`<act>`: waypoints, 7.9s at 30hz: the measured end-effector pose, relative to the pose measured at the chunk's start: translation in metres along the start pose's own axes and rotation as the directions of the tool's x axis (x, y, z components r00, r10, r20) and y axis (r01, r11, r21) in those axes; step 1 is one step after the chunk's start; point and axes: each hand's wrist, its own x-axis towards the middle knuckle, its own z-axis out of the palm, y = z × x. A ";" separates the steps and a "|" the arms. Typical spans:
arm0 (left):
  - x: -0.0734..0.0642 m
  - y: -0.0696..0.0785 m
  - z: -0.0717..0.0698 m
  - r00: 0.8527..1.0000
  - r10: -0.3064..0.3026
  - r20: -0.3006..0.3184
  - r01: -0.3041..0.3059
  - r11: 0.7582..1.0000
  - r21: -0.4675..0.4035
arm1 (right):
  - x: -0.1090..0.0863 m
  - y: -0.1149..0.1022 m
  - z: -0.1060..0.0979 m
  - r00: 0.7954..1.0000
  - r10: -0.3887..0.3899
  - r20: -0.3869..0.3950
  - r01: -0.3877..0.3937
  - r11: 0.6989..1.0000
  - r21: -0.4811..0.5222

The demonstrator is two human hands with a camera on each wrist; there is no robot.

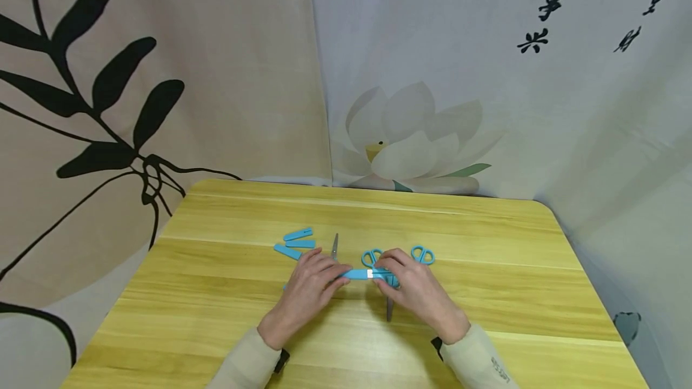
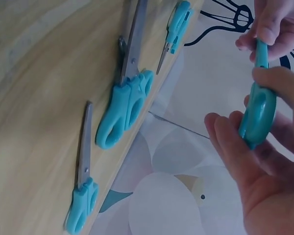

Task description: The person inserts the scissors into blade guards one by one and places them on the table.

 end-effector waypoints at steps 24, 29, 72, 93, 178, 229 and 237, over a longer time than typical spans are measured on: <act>-0.001 -0.004 0.002 0.998 0.031 -0.047 -0.033 0.998 -0.052 | 0.003 -0.003 0.005 0.998 -0.035 -0.045 0.034 0.999 -0.018; 0.000 -0.005 0.001 0.998 0.038 -0.053 -0.041 0.997 -0.058 | 0.004 -0.004 0.004 0.998 -0.030 -0.047 0.029 0.999 -0.021; 0.005 -0.005 0.000 0.994 0.068 -0.091 -0.074 0.996 -0.055 | 0.009 -0.009 0.002 0.997 -0.061 -0.048 0.059 0.998 -0.034; 0.009 -0.007 0.004 0.984 0.114 -0.137 -0.127 0.988 -0.089 | 0.011 -0.009 -0.001 0.995 -0.063 -0.075 0.059 0.997 -0.050; 0.025 -0.005 -0.010 0.977 0.140 -0.158 -0.140 0.990 0.009 | 0.006 0.004 -0.007 0.995 0.027 -0.091 -0.020 0.997 0.071; 0.024 -0.002 -0.013 0.997 0.081 -0.021 -0.082 0.993 -0.087 | 0.011 -0.003 -0.001 0.993 -0.109 -0.043 0.107 0.994 -0.031; 0.026 -0.002 -0.014 0.996 0.082 -0.034 -0.086 0.988 -0.131 | 0.013 -0.006 -0.001 0.997 -0.071 -0.022 0.071 0.997 -0.007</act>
